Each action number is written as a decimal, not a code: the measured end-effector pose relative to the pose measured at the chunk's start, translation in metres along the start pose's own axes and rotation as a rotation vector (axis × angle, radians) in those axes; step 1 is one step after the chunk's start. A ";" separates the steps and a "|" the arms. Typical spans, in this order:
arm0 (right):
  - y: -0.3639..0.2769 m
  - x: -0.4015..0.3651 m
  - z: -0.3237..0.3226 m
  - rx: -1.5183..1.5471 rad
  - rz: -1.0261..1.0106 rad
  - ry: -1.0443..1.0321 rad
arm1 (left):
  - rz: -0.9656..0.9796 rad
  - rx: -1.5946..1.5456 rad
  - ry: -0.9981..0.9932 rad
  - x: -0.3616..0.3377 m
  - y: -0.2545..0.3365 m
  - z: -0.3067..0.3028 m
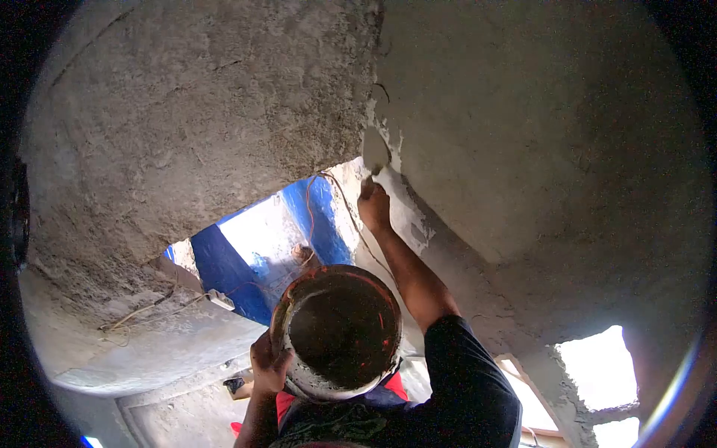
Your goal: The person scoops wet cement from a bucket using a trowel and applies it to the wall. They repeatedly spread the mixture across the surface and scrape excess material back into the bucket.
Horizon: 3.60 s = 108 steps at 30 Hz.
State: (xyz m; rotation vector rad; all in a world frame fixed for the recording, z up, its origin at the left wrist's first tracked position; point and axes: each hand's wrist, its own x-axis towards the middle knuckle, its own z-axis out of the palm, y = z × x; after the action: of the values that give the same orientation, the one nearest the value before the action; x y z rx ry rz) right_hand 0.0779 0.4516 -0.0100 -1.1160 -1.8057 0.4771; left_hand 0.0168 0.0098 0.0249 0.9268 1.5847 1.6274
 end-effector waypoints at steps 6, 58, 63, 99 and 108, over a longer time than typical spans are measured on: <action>-0.045 -0.013 -0.070 -0.030 -0.258 -0.059 | 0.116 0.199 -0.048 -0.002 -0.042 -0.021; -0.143 0.070 -0.056 -0.860 -0.014 -0.137 | 0.062 0.213 -0.208 0.003 -0.022 -0.024; -0.168 0.055 -0.076 -0.890 -0.122 -0.347 | 0.267 0.113 -0.024 -0.006 -0.028 -0.019; -0.126 0.042 -0.132 -0.805 -0.212 -0.198 | 0.307 0.215 -0.090 -0.003 -0.018 0.006; -0.053 -0.021 -0.123 -0.848 -0.098 -0.495 | 0.242 0.157 -0.040 -0.013 -0.006 0.022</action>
State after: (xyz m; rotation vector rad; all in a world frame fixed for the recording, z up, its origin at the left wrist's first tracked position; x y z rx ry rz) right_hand 0.1609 0.3897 0.0770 -1.5402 -2.6000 -0.1272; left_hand 0.0425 0.0109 0.0184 1.2678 1.6420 1.6508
